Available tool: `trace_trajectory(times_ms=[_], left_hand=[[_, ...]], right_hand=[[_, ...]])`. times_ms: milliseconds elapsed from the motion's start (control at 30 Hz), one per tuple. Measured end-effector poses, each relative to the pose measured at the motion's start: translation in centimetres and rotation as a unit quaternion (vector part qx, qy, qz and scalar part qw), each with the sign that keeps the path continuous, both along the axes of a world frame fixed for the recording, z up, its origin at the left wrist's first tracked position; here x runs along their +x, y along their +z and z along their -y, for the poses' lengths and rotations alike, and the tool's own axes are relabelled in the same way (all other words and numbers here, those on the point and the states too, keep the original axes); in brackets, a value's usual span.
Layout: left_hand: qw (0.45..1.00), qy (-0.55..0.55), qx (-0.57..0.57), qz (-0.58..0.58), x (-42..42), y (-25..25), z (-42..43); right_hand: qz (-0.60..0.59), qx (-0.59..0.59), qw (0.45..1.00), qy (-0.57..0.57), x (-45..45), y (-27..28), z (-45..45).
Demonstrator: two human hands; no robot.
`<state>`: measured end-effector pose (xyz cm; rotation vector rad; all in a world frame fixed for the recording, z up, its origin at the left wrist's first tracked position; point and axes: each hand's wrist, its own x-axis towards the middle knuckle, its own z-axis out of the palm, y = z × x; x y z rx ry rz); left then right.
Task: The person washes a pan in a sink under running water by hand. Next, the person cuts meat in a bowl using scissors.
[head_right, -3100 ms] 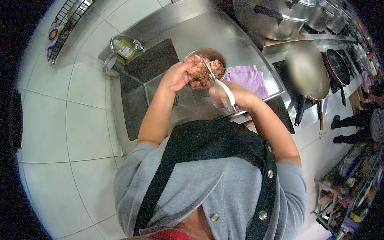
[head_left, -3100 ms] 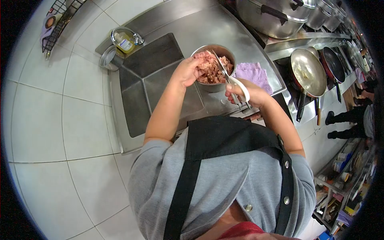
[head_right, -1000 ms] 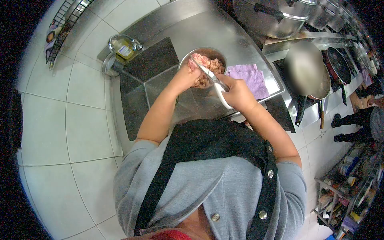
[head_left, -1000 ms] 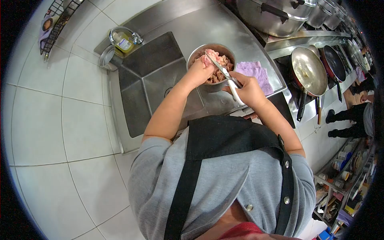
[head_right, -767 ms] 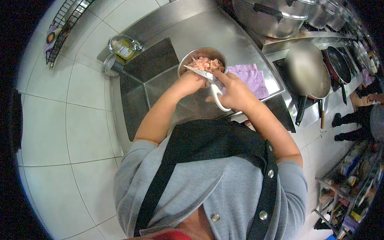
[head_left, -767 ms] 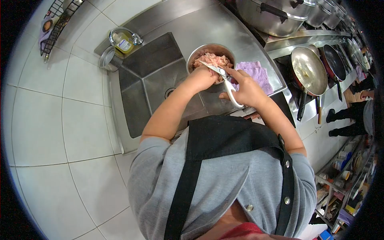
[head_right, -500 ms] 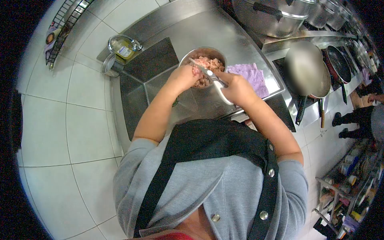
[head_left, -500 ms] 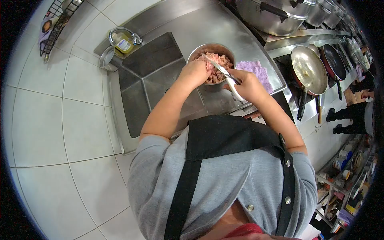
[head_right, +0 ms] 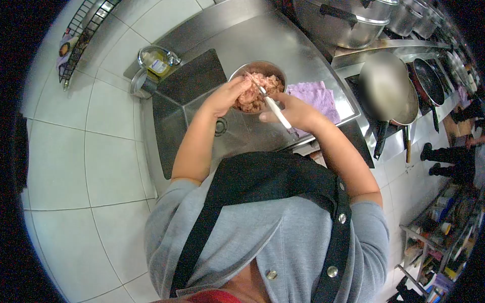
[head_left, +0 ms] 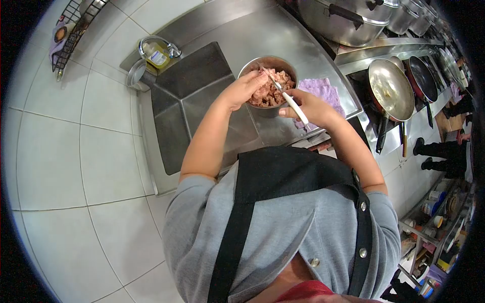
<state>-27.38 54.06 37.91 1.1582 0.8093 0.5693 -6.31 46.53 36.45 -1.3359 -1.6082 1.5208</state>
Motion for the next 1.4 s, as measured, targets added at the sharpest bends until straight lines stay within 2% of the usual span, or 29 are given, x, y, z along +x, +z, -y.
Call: trace_trajectory(times_ms=[33, 67, 200, 267, 300, 367, 467, 600, 667, 700, 767, 800, 833, 867, 900, 933, 967, 1000, 1067, 1100, 1133, 1167, 1200, 1233, 1267, 1400], left_hand=[[0.997, 0.025, 0.072, -0.028, 0.2, -0.4, 0.0], [0.987, 0.05, 0.144, -0.056, 0.2, -0.9, -0.1], [0.981, -0.007, 0.185, -0.063, -0.2, -2.7, -1.1], [0.989, 0.001, 0.148, -0.026, 0.2, -2.2, -0.7], [0.989, 0.0, 0.148, -0.027, 0.2, -2.4, -0.9], [0.973, -0.017, 0.215, -0.084, 0.1, -2.7, -1.4], [0.959, 0.001, 0.243, -0.143, 0.5, -2.7, -1.2], [0.952, 0.026, 0.259, -0.163, 0.6, -2.5, -1.0], [0.92, 0.031, 0.347, -0.181, 0.4, -2.4, -0.9], [0.92, 0.032, 0.346, -0.181, 0.3, -2.3, -0.9], [0.914, 0.018, 0.354, -0.199, 0.1, -1.8, -1.0], [0.913, 0.019, 0.354, -0.199, -0.1, -1.5, -1.0], [0.946, 0.012, 0.273, -0.176, -0.2, -1.2, -1.0], [0.97, 0.005, 0.19, -0.152, -0.3, -1.0, -1.0], [0.97, 0.004, 0.19, -0.152, -0.4, -1.7, -1.4], [0.984, 0.022, 0.162, -0.063, -0.5, -2.7, -1.9], [0.99, 0.039, 0.134, 0.025, -0.7, -3.6, -2.4], [0.99, 0.038, 0.135, 0.025, -0.5, -3.6, -2.3], [0.985, 0.052, 0.057, 0.155, -0.1, -3.5, -1.9], [0.985, 0.052, 0.058, 0.155, -0.1, -3.3, -1.9], [0.987, 0.029, 0.059, 0.148, -0.1, -2.8, -1.9], [0.988, 0.006, 0.061, 0.141, -0.2, -2.5, -1.9], [0.988, 0.006, 0.061, 0.141, -0.3, -2.5, -2.0], [0.993, 0.022, 0.077, 0.082, -0.4, -2.4, -2.2], [0.995, 0.038, 0.093, 0.023, -0.5, -2.4, -2.3], [0.995, 0.045, 0.091, 0.0, 0.0, -1.2, -1.9]], right_hand=[[0.036, 0.036, 0.999, 0.002, -0.1, 0.0, 0.0], [0.034, 0.015, 0.999, 0.016, 0.0, -0.1, -0.1], [-0.007, 0.063, 0.998, 0.012, 0.2, -0.6, 0.4], [0.075, 0.132, 0.988, -0.004, -0.2, 0.7, 1.1], [0.074, 0.132, 0.988, -0.005, -0.4, 0.6, 1.2], [0.191, 0.224, 0.955, -0.031, -0.6, 0.5, 1.3], [0.246, 0.244, 0.936, -0.056, -1.0, 0.6, 1.4], [0.223, 0.261, 0.935, -0.094, -1.1, 0.8, 1.5], [0.189, 0.302, 0.925, -0.13, -0.9, 0.0, 1.4], [0.189, 0.302, 0.926, -0.129, -0.8, -0.5, 1.3], [0.182, 0.384, 0.893, -0.147, -0.7, -1.3, 1.0], [0.182, 0.384, 0.893, -0.147, -0.6, -0.7, 1.0], [0.066, 0.169, 0.978, -0.107, -0.4, 0.3, 1.1], [-0.055, -0.058, 0.995, -0.061, -0.2, 0.9, 1.1], [-0.055, -0.058, 0.995, -0.061, 0.0, 0.6, 1.0], [-0.23, -0.134, 0.962, -0.055, 0.2, 0.0, 0.8], [-0.397, -0.205, 0.894, -0.046, 0.3, -0.5, 0.7], [-0.424, -0.21, 0.881, -0.011, 0.1, -0.7, 0.7], [-0.435, -0.194, 0.879, -0.024, -0.9, -0.8, 1.2], [-0.445, -0.179, 0.876, -0.038, -1.2, -0.8, 1.4], [-0.46, -0.165, 0.871, 0.038, -1.2, -0.8, 1.2], [-0.46, -0.165, 0.871, 0.038, -0.9, -0.9, 1.2], [-0.379, -0.141, 0.914, 0.042, -0.5, -1.1, 1.4], [-0.294, -0.116, 0.948, 0.045, -0.3, -1.2, 1.5], [-0.294, -0.116, 0.948, 0.045, -0.3, -1.0, 1.6], [-0.111, -0.022, 0.992, 0.055, -0.2, -0.1, 2.1]])
